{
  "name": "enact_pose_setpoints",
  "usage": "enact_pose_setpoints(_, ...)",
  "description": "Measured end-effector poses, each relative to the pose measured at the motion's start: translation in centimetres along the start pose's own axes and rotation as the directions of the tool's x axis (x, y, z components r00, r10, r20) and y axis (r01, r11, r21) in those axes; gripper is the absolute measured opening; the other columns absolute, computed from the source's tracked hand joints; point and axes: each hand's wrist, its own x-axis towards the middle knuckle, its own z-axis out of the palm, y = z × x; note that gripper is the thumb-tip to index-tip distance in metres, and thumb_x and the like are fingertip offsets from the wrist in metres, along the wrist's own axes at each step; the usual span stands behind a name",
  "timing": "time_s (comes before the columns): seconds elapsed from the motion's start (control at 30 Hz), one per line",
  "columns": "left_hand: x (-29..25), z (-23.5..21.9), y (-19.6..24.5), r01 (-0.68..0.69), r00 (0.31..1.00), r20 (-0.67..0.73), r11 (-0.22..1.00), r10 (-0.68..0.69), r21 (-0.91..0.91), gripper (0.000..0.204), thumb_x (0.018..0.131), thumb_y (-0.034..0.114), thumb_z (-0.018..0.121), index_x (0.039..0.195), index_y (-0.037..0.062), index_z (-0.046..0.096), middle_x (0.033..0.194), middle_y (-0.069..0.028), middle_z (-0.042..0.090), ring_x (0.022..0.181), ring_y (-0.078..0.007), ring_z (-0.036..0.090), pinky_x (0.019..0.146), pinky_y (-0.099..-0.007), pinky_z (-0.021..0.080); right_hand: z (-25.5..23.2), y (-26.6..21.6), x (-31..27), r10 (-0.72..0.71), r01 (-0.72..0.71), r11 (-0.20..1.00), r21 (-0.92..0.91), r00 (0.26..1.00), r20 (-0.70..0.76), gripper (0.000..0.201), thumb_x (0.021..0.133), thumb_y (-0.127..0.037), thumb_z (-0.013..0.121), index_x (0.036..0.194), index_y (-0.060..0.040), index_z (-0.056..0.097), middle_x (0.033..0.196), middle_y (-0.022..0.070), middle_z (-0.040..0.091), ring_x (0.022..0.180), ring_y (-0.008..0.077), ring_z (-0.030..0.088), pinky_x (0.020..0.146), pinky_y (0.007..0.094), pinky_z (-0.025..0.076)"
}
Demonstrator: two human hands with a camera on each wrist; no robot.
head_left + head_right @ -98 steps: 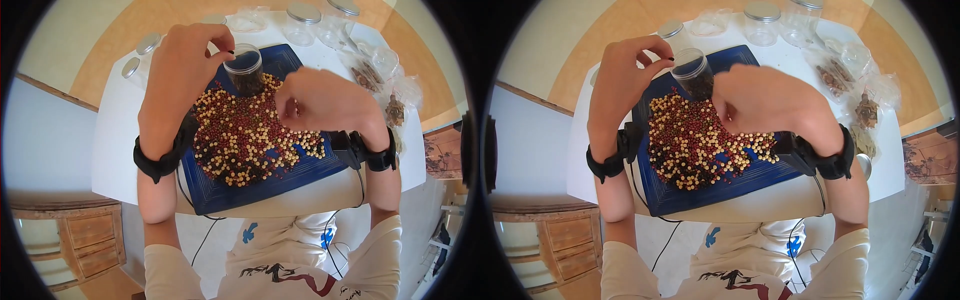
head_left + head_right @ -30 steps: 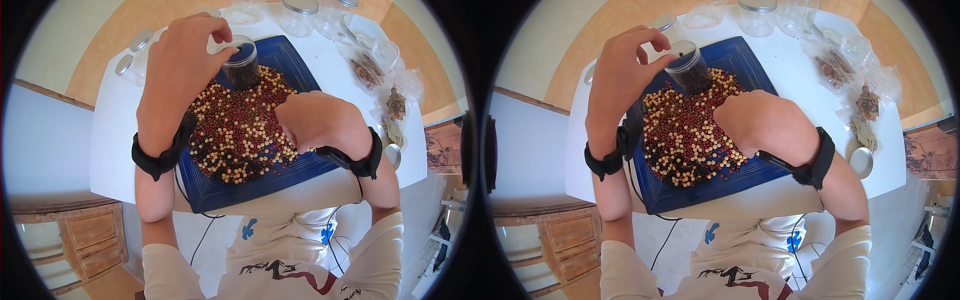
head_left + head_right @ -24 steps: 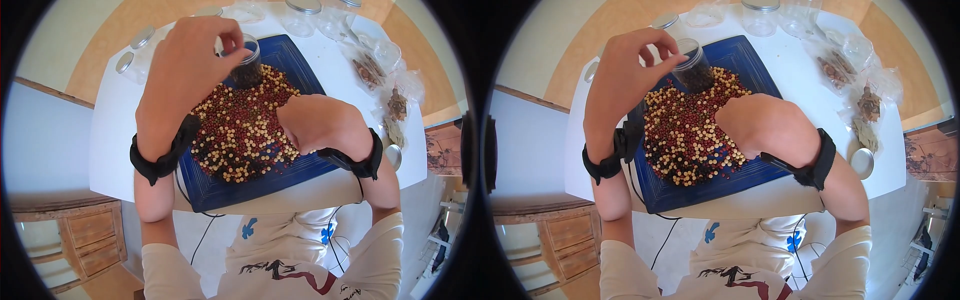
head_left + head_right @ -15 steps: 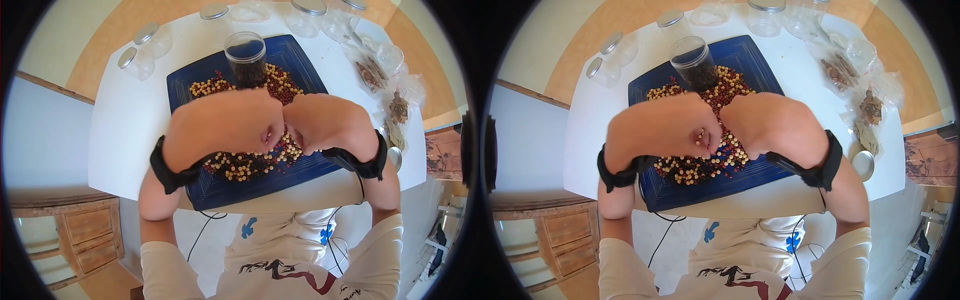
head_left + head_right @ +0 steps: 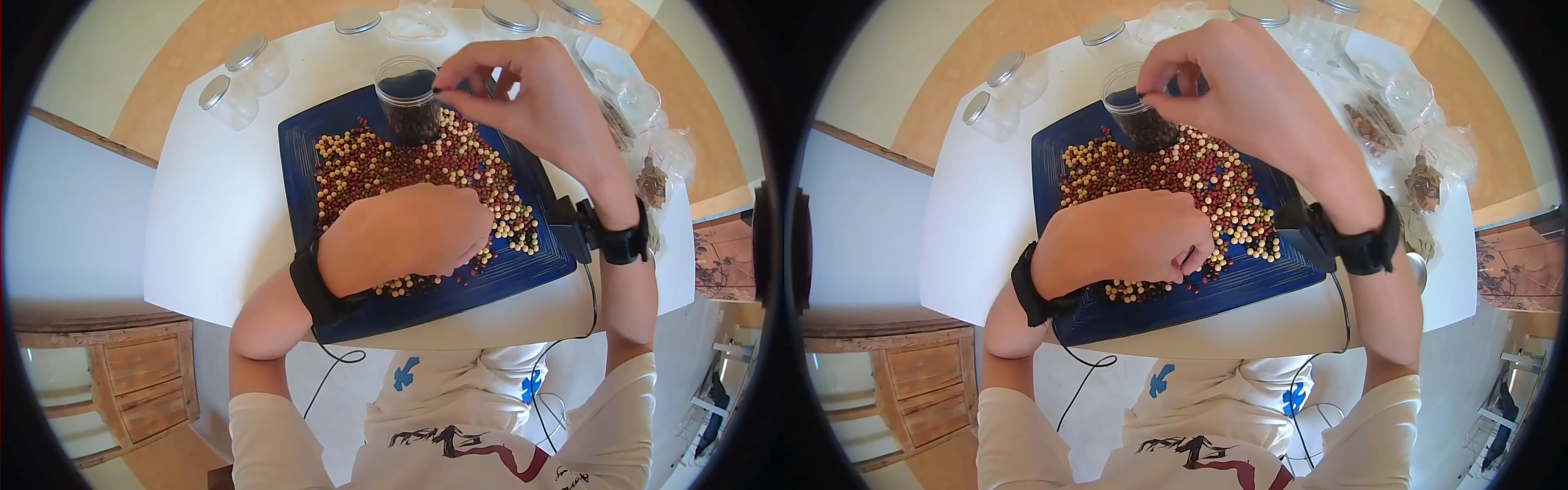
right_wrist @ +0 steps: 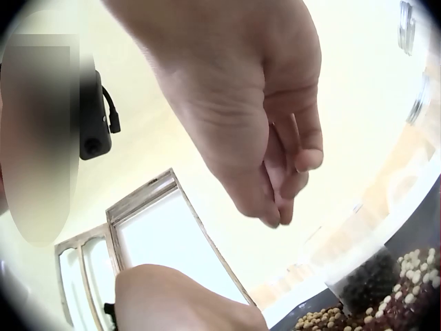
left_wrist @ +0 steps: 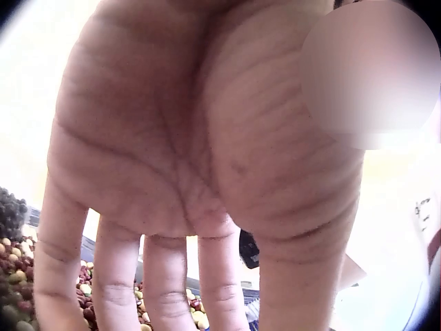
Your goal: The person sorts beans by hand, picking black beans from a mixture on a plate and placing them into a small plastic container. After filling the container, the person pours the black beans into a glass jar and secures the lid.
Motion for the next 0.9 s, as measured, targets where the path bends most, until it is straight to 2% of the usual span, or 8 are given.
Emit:
enact_pose_setpoints(0.17,0.6,-0.6,0.7,0.039,0.998,0.054,0.995,-0.044,0.087,0.008,0.079,0.008,0.08,0.087,0.0069,0.078,0.08,-0.0073,0.073,0.079,-0.0277,0.072,0.07,-0.0406,0.056,3.3,1.0,0.4,0.039,-0.017,0.997,0.074,0.951,-0.306,0.017,0.089,-0.013,0.08,0.104,-0.0048,0.081,0.089,0.0133,0.08,0.071,0.0272,0.076,0.069,0.0356,0.06)
enact_pose_setpoints(0.23,0.7,-0.6,0.7,0.093,0.986,0.132,0.993,-0.102,0.066,0.007,0.079,0.007,0.08,0.086,0.0069,0.079,0.08,-0.0078,0.073,0.08,-0.0278,0.072,0.07,-0.0406,0.056,2.8,0.7,0.3,0.07,-0.059,0.997,0.049,0.96,-0.272,0.018,0.089,-0.013,0.079,0.105,-0.0044,0.081,0.094,0.0142,0.081,0.075,0.0285,0.078,0.071,0.0366,0.061)
enact_pose_setpoints(0.33,0.1,0.2,0.5,0.013,0.999,-0.039,0.984,-0.006,0.18,0.008,0.078,0.006,0.078,0.086,0.007,0.08,0.081,-0.0085,0.074,0.081,-0.0282,0.072,0.069,-0.0404,0.057,2.2,0.8,0.3,0.091,-0.07,0.994,0.087,0.958,-0.273,0.018,0.089,-0.012,0.079,0.104,-0.0022,0.081,0.093,0.0146,0.081,0.076,0.0291,0.078,0.07,0.0364,0.061)
enact_pose_setpoints(0.4,-0.1,-0.3,1.0,-0.028,0.999,-0.028,0.984,0.033,0.173,0.006,0.079,0.005,0.076,0.084,0.0069,0.079,0.083,-0.008,0.074,0.082,-0.028,0.072,0.072,-0.04,0.057,1.5,1.2,0.2,0.067,-0.055,0.997,0.055,0.97,-0.232,0.013,0.094,-0.015,0.081,0.102,-0.0048,0.082,0.091,0.005,0.081,0.083,0.0146,0.076,0.074,0.0281,0.058)
enact_pose_setpoints(0.53,0.2,-0.9,1.1,0.063,0.995,0.07,0.983,-0.076,0.171,0.006,0.079,0.005,0.076,0.085,0.0062,0.078,0.081,-0.0077,0.073,0.081,-0.0274,0.071,0.073,-0.0395,0.057,-0.1,0.4,0.1,0.038,-0.044,0.999,-0.026,0.98,-0.195,0.013,0.093,-0.015,0.081,0.101,-0.0045,0.082,0.09,0.0044,0.081,0.083,0.0125,0.075,0.073,0.028,0.057)
enact_pose_setpoints(0.6,0.1,-1.6,0.5,-0.072,0.997,0.016,0.996,0.072,0.058,0.007,0.079,0.005,0.076,0.086,0.0053,0.075,0.08,-0.0077,0.072,0.081,-0.0267,0.07,0.071,-0.0393,0.056,-0.5,0.0,0.0,0.039,-0.047,0.998,-0.039,0.982,-0.187,0.013,0.092,-0.015,0.081,0.1,-0.0039,0.082,0.089,0.004,0.08,0.083,0.0118,0.075,0.071,0.0282,0.056)
enact_pose_setpoints(0.73,-0.5,-4.5,1.6,-0.064,0.996,0.056,0.998,0.063,0.02,0.008,0.08,0.005,0.075,0.088,0.0045,0.074,0.081,-0.007,0.073,0.078,-0.0273,0.071,0.068,-0.0381,0.056,-0.9,-0.3,-0.1,0.08,-0.081,0.997,-0.008,0.988,-0.133,0.013,0.092,-0.015,0.081,0.098,-0.0035,0.081,0.087,0.0033,0.079,0.083,0.0121,0.075,0.07,0.0275,0.055)
enact_pose_setpoints(0.9,-2.2,-7.9,1.9,0.011,0.972,-0.236,0.996,0.011,0.091,0.012,0.082,0.002,0.078,0.093,0.0037,0.075,0.085,-0.0059,0.076,0.071,-0.0212,0.071,0.063,-0.0315,0.054,-1.7,-0.4,-0.3,0.144,-0.144,0.989,0.017,0.99,0.004,0.011,0.092,-0.013,0.08,0.096,-0.0028,0.079,0.082,0.0029,0.077,0.077,0.0121,0.072,0.068,0.0281,0.053)
